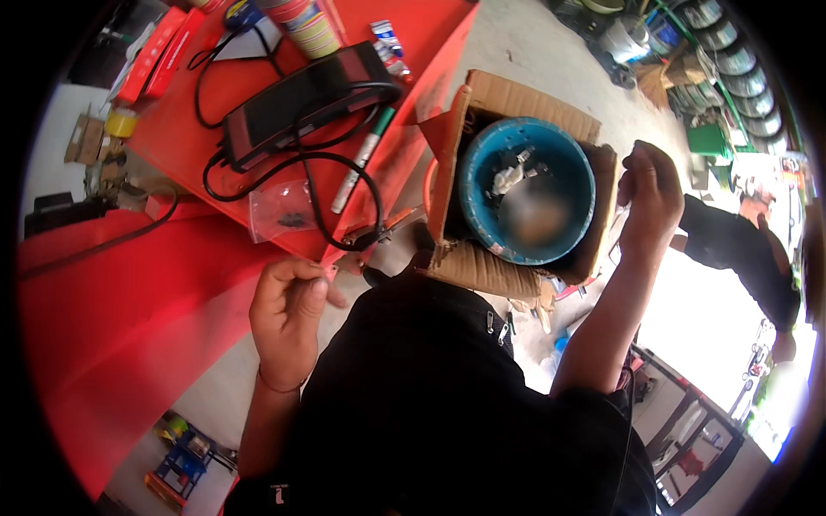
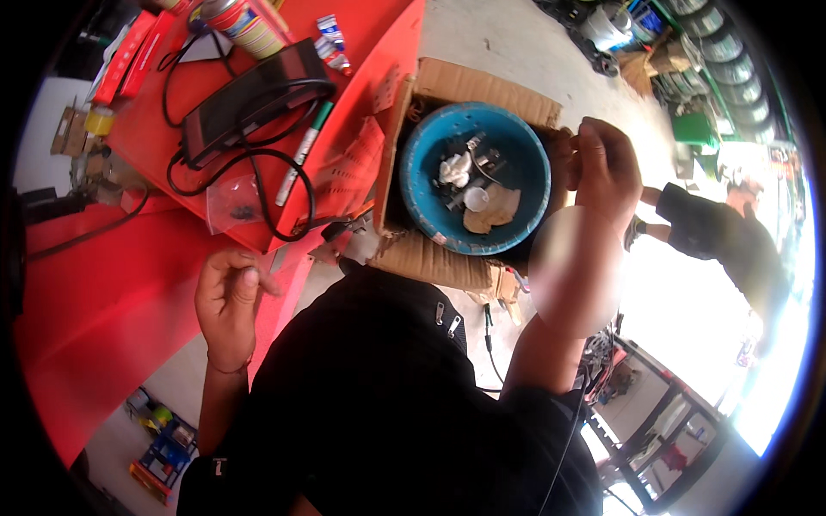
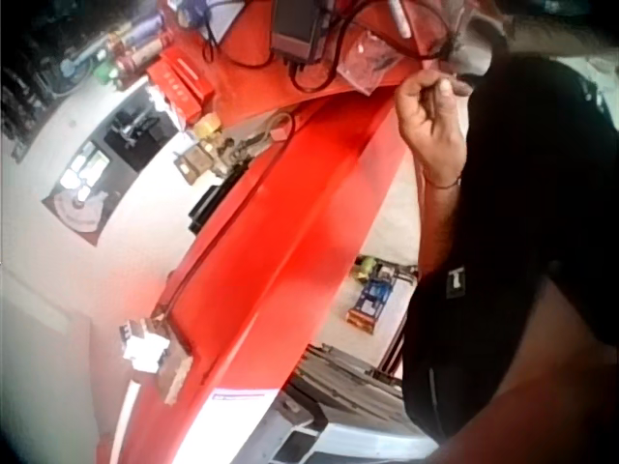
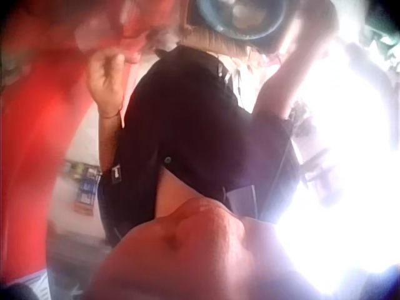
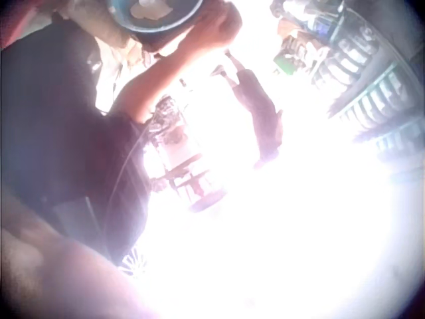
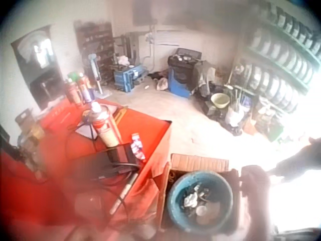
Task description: The person opens a plastic bag containing small parts at a workbench, then walks to a vehicle raised on a lift. They use a screwdriver to manipulate a component underneath the vehicle, appearing to install or adjust a part.
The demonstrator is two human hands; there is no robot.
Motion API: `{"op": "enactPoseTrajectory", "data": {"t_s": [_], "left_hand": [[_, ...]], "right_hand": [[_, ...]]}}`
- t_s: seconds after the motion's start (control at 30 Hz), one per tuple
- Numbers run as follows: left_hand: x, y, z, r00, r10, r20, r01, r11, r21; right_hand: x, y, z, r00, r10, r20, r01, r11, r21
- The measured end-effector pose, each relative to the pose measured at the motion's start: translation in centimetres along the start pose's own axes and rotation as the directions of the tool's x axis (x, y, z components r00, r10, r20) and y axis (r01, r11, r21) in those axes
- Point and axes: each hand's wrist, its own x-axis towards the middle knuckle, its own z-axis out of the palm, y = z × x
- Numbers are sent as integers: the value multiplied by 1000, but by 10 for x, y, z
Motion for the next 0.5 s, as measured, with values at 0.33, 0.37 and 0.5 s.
{"op": "enactPoseTrajectory", "data": {"t_s": [0.33, 0.37, 0.5], "left_hand": [[14, 0, 46, 960, -119, 252, 101, 991, 85], [14, 0, 49, 961, -129, 243, 106, 989, 105], [14, -1, 54, 967, -172, 191, 144, 978, 152]], "right_hand": [[-31, 56, 35, 853, -104, 511, 484, 524, -701], [-31, 61, 41, 848, -105, 519, 500, 485, -718], [-22, 74, 47, 850, -59, 524, 490, 456, -743]]}}
